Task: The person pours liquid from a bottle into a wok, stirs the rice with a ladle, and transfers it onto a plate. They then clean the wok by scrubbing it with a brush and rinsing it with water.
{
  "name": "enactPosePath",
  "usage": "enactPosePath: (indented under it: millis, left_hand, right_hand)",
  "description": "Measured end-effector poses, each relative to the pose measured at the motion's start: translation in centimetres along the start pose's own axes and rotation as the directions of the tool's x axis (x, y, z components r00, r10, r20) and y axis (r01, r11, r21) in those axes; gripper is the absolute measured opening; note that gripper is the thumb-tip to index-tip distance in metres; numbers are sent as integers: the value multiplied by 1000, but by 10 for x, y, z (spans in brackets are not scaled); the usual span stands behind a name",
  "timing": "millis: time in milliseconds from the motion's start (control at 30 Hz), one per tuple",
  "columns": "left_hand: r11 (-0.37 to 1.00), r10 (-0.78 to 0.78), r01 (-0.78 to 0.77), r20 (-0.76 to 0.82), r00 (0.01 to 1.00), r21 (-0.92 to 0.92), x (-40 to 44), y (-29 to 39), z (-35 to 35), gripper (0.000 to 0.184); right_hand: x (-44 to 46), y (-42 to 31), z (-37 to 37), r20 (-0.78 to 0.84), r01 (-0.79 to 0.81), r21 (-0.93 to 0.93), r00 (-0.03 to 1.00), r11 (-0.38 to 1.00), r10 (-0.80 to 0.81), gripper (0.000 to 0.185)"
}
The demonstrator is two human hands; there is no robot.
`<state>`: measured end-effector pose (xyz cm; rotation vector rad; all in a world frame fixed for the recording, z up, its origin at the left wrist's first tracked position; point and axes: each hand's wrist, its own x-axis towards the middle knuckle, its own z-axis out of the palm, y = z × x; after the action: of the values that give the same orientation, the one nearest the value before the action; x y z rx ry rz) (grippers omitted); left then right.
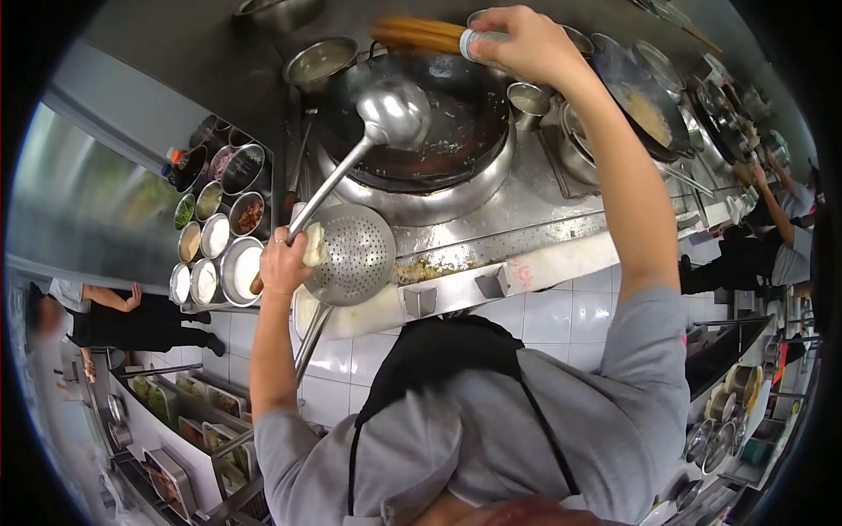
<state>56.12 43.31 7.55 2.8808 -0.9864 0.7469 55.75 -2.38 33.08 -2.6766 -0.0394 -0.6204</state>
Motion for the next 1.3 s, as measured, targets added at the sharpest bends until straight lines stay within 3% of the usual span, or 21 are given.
enactPosePath:
  millis: [100,200,300,333,367,433,533,600,700,767,800,867,900,967,1033,1067,1100,1200,1233,1300]
  left_hand:
    - [997,-68,65,-81,994,-40,0,3,2,51]
    - [997,-63,59,-116,991,-44,-7,-3,4,51]
    - [994,-105,101,-97,990,-50,-7,-3,5,50]
    - [994,-106,104,-51,993,-37,-4,-3,0,46]
    - [997,-72,71,-84,994,-7,1,-2,-5,44]
    - [998,16,-7,-148,989,59,16,-1,-14,40]
    - [985,120,-107,-94,988,136,27,-5,-26,34]
    - [969,188,-176,-58,980,175,28,-11,-29,33]
    - [970,190,-179,-53,980,164,18,-12,-31,35]
    - [985,115,-105,-64,991,134,9,-12,-31,38]
    - [991,70,-62,-69,995,115,5,-10,-29,40]
    - [997,23,-16,-92,995,77,1,-9,-28,44]
    - [998,12,-6,-102,995,61,3,-10,-28,45]
    - [1000,-19,22,-140,990,21,4,-7,-20,49]
    - [997,-81,78,-159,984,-25,6,1,-10,49]
    - [996,-83,75,-177,981,-49,8,3,-7,48]
    - [995,-97,88,-172,980,-56,7,4,-5,49]
    - [991,-124,111,-187,975,-79,-3,5,0,49]
    - [991,-118,101,-217,969,-89,-6,3,2,49]
    - [986,-138,113,-227,964,-120,-12,5,10,47]
  right_hand:
    - [-28,20,31,328,-303,344,926,889,189,40]
    - [-35,47,43,291,-404,-4,875,915,388,38]
    - [-49,54,31,278,-430,411,899,804,339,36]
    - [-50,42,26,177,-329,466,944,822,277,37]
    - [-47,31,23,51,-142,397,990,907,133,37]
    - [-39,7,14,-168,218,180,968,959,-188,35]
    - [-23,-33,-6,-24,337,-76,940,938,-340,35]
    - [-6,-30,-6,161,146,-99,979,984,-129,35]
    - [11,4,16,395,-80,-284,898,955,193,34]
    - [6,40,35,423,-3,-362,891,932,167,34]
    - [2,36,28,342,-31,-353,926,935,160,35]
    - [-21,22,10,179,-102,-311,970,945,164,36]
    - [-22,22,4,128,-170,-221,971,960,202,40]
    - [-36,13,-6,-52,-160,-20,986,987,159,43]
    - [-49,22,10,34,-106,518,994,849,104,44]
    - [-57,21,25,77,-99,638,995,764,64,43]
    - [-67,16,39,197,-278,665,961,693,196,40]
    - [-73,59,64,407,-559,472,824,682,393,41]
    - [-78,62,63,428,-615,416,782,670,453,42]
    - [-87,60,55,356,-518,568,855,639,377,40]
